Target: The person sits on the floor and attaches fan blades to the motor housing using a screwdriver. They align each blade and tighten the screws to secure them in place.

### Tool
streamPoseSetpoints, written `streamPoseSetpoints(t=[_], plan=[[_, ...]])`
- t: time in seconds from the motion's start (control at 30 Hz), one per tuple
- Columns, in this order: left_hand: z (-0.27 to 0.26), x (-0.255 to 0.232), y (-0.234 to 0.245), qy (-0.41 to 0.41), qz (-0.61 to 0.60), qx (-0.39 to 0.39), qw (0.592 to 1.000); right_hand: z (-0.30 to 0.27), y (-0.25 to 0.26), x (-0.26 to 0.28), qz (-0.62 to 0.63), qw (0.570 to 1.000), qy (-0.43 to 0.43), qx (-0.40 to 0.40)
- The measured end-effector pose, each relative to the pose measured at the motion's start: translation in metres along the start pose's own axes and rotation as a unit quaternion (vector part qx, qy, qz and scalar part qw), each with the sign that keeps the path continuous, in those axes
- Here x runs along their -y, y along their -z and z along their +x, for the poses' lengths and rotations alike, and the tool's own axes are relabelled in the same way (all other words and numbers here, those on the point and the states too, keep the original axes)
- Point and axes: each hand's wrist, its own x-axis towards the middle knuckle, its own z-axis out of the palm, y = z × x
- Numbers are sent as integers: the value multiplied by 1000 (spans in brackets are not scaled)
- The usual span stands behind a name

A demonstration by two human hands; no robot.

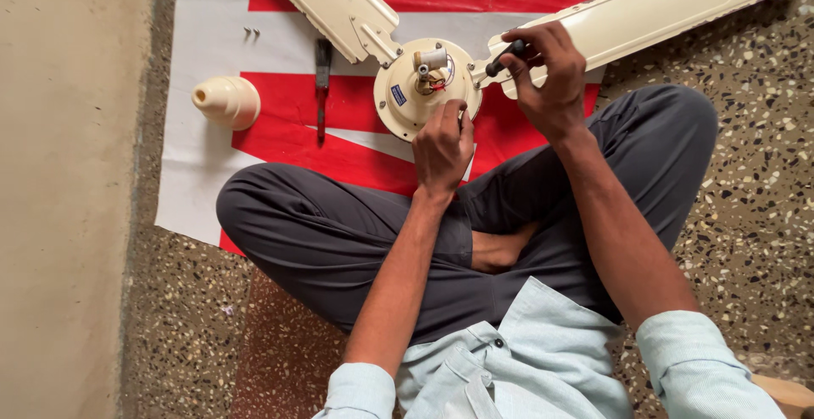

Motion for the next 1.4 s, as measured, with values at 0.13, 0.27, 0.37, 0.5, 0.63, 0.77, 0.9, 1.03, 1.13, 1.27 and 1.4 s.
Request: streamPoseSetpoints(t=[0.13,0.27,0.37,0.5,0.63,0.77,0.9,1.03,1.13,1.27,1.4], plan=[[-1,-2,3,-19,7,-2,1000,0,-1,5,23,999,22,6],[0,-7,5,-23,3,1,1000,-1,0,6,26,998,56,25],[5,-10,4,-25,8,13,1000,-4,1,6,29,998,43,35],[22,-11,-10,16,49,62,997,-6,-4,6,26,999,44,-2],[35,-14,-34,76,103,68,989,-7,-2,12,10,998,55,-2],[31,-18,-44,107,100,39,988,-2,-1,18,-12,995,97,1],[34,-12,-44,102,106,37,988,-1,-7,18,4,993,115,-22],[38,-6,-44,62,100,28,993,2,-6,17,25,996,81,-3],[33,-3,-44,55,93,45,993,2,-5,16,29,998,49,5],[31,-6,-44,33,136,23,990,10,-3,15,-19,998,54,-23],[27,-10,-44,27,145,10,989,11,-2,17,-58,996,59,-35]])
